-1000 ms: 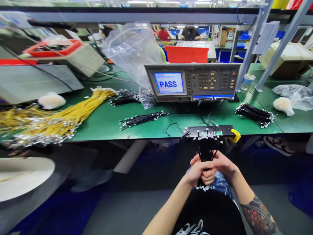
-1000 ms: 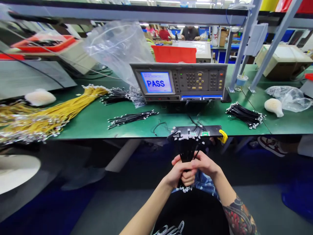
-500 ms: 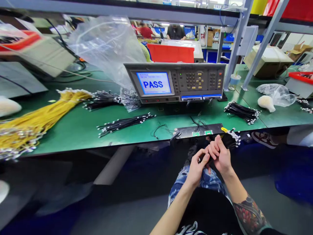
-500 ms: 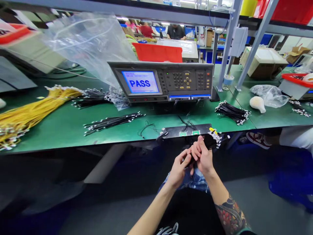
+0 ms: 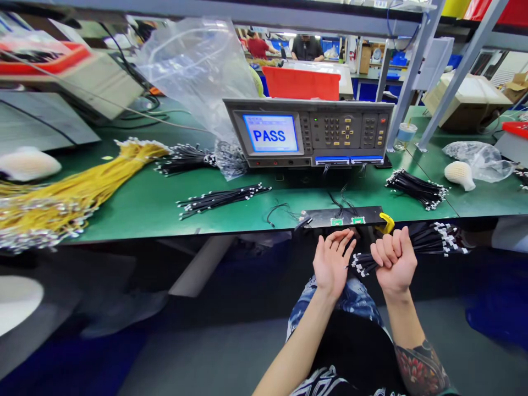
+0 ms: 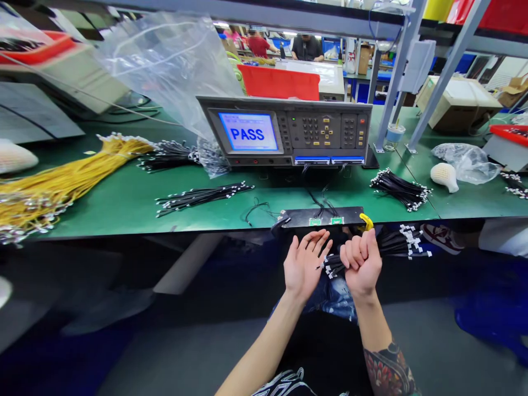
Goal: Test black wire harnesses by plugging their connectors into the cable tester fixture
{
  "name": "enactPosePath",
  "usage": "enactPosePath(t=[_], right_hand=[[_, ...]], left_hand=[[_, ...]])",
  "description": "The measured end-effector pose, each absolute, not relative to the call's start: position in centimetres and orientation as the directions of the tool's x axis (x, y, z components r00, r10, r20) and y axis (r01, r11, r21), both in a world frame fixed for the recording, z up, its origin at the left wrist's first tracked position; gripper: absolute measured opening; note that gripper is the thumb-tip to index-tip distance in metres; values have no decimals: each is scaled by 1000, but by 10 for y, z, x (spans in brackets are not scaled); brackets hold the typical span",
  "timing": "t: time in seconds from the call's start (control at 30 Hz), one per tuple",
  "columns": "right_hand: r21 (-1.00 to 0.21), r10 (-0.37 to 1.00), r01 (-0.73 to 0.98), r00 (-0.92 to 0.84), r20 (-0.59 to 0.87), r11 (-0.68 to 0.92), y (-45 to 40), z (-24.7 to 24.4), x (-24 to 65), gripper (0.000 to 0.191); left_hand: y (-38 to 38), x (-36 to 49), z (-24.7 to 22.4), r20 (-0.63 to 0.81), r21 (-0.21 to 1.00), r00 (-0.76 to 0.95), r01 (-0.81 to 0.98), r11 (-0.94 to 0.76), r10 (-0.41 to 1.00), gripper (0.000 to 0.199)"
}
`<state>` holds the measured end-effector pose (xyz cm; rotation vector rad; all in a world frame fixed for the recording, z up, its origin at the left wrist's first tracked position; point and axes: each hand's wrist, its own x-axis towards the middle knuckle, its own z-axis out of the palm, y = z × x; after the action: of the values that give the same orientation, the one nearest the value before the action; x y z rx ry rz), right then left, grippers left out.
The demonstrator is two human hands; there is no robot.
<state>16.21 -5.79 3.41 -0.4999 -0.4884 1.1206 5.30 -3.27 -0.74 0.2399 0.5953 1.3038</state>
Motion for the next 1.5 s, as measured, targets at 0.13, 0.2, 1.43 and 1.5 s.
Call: enactPosePath(t=[0.13,0.2,1.43,1.5], right_hand=[[-546,939,-775,335,74,320,-57,39,167,67],[-497,952,-822,305,29,278,-55,39,172,66],[-670,917,-650,380,120,358,-57,25,129,66],[-657,898,-638,416,143,400,-56,26,128,65]], left_hand=[[-37,54,-6,-64,637,115,-760,130,991,34],[-41,54,-5,67,728,79,-685,6,995,37],[-38,57,1,-134,552,48,-826,115,990,49],[-36,54,-4,-166,531,6,-842,94,986,46]])
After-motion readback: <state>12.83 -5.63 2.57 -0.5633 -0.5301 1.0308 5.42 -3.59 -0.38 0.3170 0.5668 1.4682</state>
